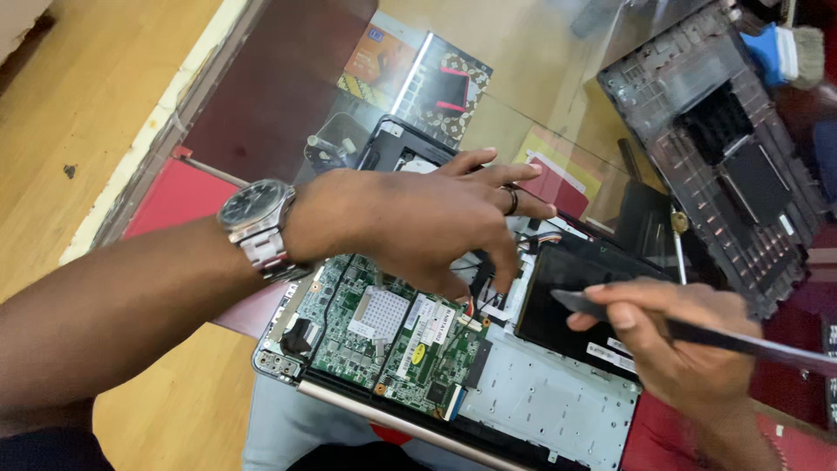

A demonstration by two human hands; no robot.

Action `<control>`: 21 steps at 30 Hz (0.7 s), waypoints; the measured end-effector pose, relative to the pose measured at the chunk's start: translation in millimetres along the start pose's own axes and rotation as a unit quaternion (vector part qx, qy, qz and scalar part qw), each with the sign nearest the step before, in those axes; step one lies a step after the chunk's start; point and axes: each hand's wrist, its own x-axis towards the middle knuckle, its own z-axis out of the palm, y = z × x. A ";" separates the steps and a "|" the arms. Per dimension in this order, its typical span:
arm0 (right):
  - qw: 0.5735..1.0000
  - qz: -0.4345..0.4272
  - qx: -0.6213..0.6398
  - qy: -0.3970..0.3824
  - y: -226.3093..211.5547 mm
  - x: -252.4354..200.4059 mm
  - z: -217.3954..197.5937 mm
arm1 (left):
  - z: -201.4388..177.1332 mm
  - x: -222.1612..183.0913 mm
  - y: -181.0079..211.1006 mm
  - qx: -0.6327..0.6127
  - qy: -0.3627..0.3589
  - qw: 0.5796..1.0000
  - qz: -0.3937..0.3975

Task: The person removes the laptop battery using a plastic pry tool and their hands. They then use a screwdriver to remove screws from the motherboard area and lift a small metal bracket.

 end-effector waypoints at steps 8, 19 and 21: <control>0.997 -0.067 0.042 0.021 10.3 -19.3 7.6 | 14.8 7.3 1.2 0.038 0.001 0.999 0.018; 0.992 -0.126 0.005 -0.002 16.8 -20.0 6.1 | 9.9 2.7 -7.7 0.011 0.005 0.999 0.035; 0.991 -0.131 0.004 0.003 14.7 -20.6 1.5 | 6.5 2.1 -4.1 -0.005 0.003 0.999 0.036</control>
